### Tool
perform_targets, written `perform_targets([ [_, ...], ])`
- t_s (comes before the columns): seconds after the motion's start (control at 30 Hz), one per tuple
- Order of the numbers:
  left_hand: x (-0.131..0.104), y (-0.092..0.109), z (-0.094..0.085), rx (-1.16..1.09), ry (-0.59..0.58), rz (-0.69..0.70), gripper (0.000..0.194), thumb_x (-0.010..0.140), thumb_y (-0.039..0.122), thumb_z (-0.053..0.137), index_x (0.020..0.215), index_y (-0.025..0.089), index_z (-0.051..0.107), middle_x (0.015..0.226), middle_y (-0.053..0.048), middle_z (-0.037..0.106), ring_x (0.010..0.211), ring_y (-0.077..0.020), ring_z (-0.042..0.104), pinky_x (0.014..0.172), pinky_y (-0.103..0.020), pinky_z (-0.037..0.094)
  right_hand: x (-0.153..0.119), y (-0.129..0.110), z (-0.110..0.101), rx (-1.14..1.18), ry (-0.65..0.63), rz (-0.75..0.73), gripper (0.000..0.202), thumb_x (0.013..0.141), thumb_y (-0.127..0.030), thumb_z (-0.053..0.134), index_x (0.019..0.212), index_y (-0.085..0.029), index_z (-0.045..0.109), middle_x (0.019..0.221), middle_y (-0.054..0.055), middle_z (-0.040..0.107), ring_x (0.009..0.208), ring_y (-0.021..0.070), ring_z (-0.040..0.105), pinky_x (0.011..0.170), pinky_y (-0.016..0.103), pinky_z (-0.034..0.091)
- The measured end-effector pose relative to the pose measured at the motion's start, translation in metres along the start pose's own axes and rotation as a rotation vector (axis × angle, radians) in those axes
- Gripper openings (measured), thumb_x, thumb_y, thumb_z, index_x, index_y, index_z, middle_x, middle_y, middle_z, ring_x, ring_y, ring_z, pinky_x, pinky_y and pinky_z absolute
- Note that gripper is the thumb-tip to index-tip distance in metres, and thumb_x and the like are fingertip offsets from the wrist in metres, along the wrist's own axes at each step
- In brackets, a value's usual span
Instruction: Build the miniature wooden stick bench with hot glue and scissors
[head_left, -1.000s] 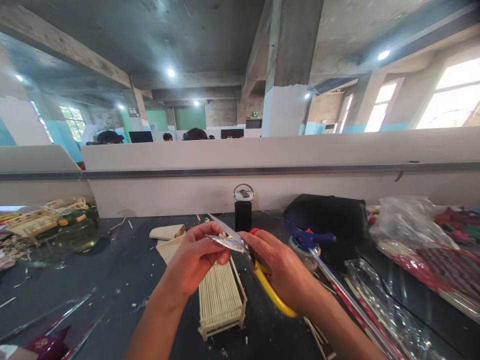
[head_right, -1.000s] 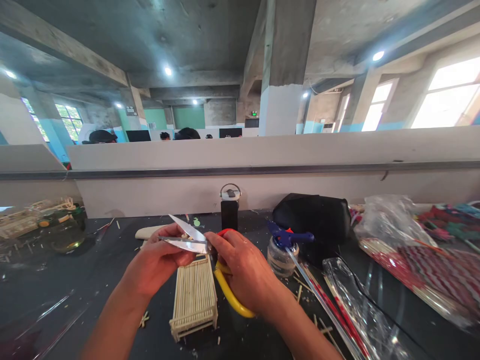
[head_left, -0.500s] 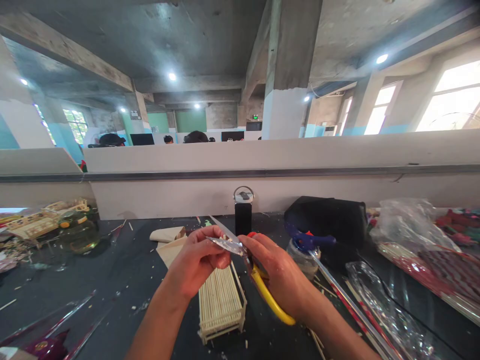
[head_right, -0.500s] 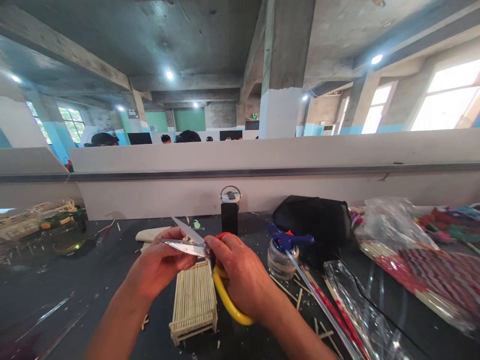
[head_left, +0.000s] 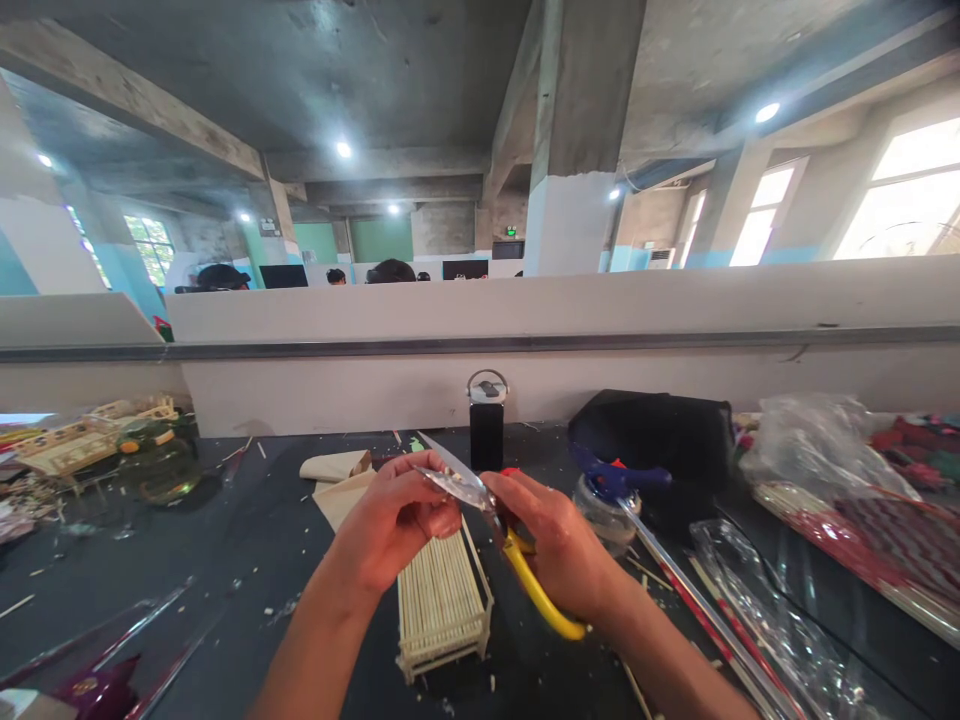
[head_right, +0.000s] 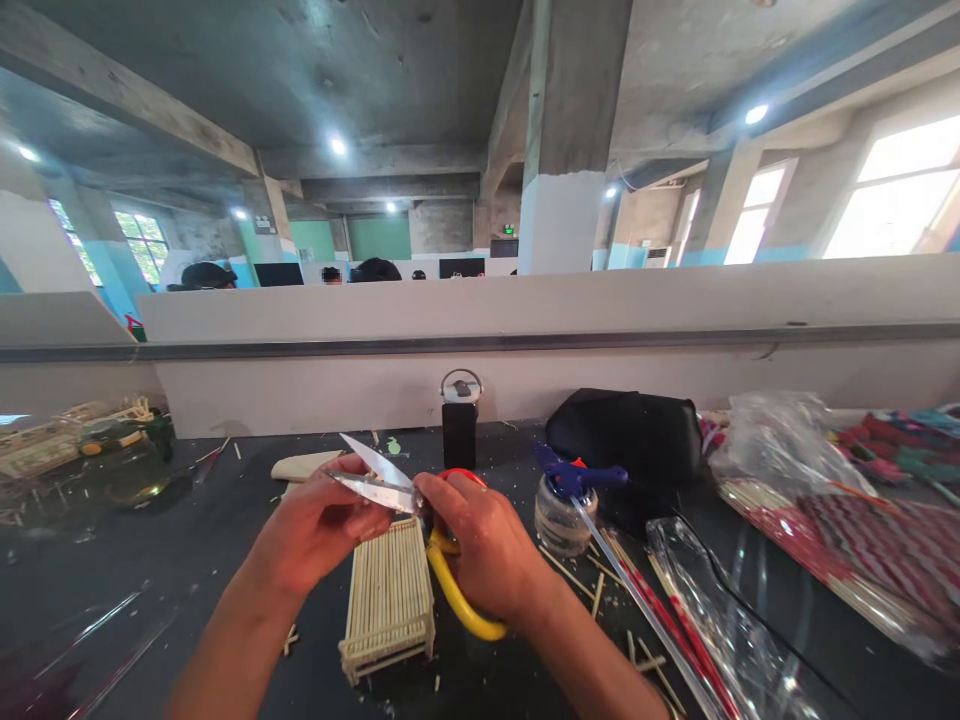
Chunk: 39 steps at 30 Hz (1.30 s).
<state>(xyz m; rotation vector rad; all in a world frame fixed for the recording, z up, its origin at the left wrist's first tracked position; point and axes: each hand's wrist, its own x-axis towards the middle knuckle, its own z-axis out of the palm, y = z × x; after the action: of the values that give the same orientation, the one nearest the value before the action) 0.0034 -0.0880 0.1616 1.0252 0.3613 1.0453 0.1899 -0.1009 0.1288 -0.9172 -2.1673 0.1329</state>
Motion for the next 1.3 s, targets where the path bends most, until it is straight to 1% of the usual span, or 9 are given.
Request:
perform_targets([
  [0.13,0.000,-0.002,-0.001,-0.028,-0.012,-0.007,0.008,0.069,0.017,0.071,0.064,0.013,0.066,0.045,0.001,0.052,0.041,-0.0055,0.043,0.047,-0.020,0.033,-0.001,0.003,0.003,-0.006,0.019,-0.007,0.045,0.069,-0.004,0.053,0.112,-0.016,0.056,0.081,0.004,0.059,0.064,0.0143,0.051,0.058,0.025,0.042],
  [0.27,0.000,-0.004,-0.003,-0.017,-0.021,-0.011,0.009,0.072,0.020,0.070,0.067,0.013,0.066,0.046,0.001,0.054,0.041,-0.0063,0.045,0.046,-0.020,0.034,-0.001,0.005,0.006,-0.011,0.038,-0.001,0.045,0.069,-0.006,0.053,0.113,-0.018,0.056,0.081,0.003,0.059,0.065,0.0144,0.052,0.058,0.024,0.042],
  [0.47,0.000,-0.006,-0.004,-0.007,-0.055,-0.021,0.009,0.073,0.023,0.071,0.072,0.015,0.068,0.042,0.003,0.052,0.035,-0.0042,0.040,0.040,-0.018,0.031,0.000,0.007,0.005,-0.020,0.039,-0.026,0.051,0.070,-0.005,0.050,0.119,-0.019,0.055,0.083,0.004,0.060,0.066,0.0144,0.054,0.059,0.024,0.043],
  [0.57,0.001,-0.006,-0.005,-0.011,-0.079,-0.021,0.012,0.073,0.026,0.071,0.070,0.015,0.067,0.041,0.003,0.051,0.033,-0.0048,0.040,0.037,-0.017,0.032,-0.001,0.009,0.004,-0.049,0.036,-0.034,0.055,0.070,-0.004,0.051,0.123,-0.019,0.053,0.084,0.004,0.061,0.067,0.0144,0.054,0.059,0.024,0.043],
  [0.77,0.000,-0.001,-0.007,0.021,-0.041,-0.053,0.018,0.071,0.027,0.074,0.065,0.013,0.065,0.038,0.005,0.046,0.029,-0.0023,0.032,0.032,-0.014,0.028,-0.001,0.009,0.006,-0.115,0.002,-0.019,0.057,0.073,-0.005,0.052,0.129,-0.017,0.052,0.090,0.007,0.062,0.072,0.0171,0.057,0.062,0.028,0.046],
  [0.93,0.000,0.000,-0.009,0.081,-0.024,-0.060,0.017,0.074,0.027,0.071,0.066,0.014,0.064,0.037,0.006,0.044,0.029,-0.0032,0.033,0.032,-0.014,0.029,0.001,0.002,0.006,-0.030,-0.024,0.029,0.058,0.078,-0.006,0.050,0.134,-0.019,0.049,0.101,0.009,0.060,0.082,0.0180,0.059,0.070,0.030,0.050],
  [1.07,0.003,-0.004,-0.012,0.060,-0.046,-0.055,0.020,0.072,0.029,0.073,0.065,0.016,0.061,0.038,0.006,0.045,0.030,-0.0036,0.033,0.032,-0.014,0.028,0.002,-0.002,0.006,0.009,-0.014,0.049,0.061,0.076,-0.003,0.050,0.135,-0.020,0.047,0.105,0.010,0.059,0.091,0.0205,0.059,0.078,0.034,0.050],
  [1.17,0.004,-0.006,-0.012,0.046,-0.037,-0.058,0.022,0.070,0.030,0.075,0.063,0.015,0.061,0.040,0.006,0.046,0.030,-0.0030,0.032,0.032,-0.014,0.029,0.001,0.000,0.007,0.023,-0.007,0.042,0.059,0.074,-0.002,0.051,0.130,-0.021,0.050,0.099,0.008,0.060,0.085,0.0192,0.058,0.074,0.031,0.050],
  [1.3,0.002,-0.003,-0.010,0.051,-0.025,-0.088,0.014,0.071,0.026,0.073,0.066,0.015,0.066,0.038,0.005,0.048,0.029,-0.0029,0.033,0.032,-0.014,0.027,-0.001,0.006,0.007,0.008,-0.011,0.019,0.052,0.072,-0.002,0.051,0.121,-0.018,0.055,0.089,0.006,0.059,0.075,0.0164,0.055,0.066,0.026,0.047],
])
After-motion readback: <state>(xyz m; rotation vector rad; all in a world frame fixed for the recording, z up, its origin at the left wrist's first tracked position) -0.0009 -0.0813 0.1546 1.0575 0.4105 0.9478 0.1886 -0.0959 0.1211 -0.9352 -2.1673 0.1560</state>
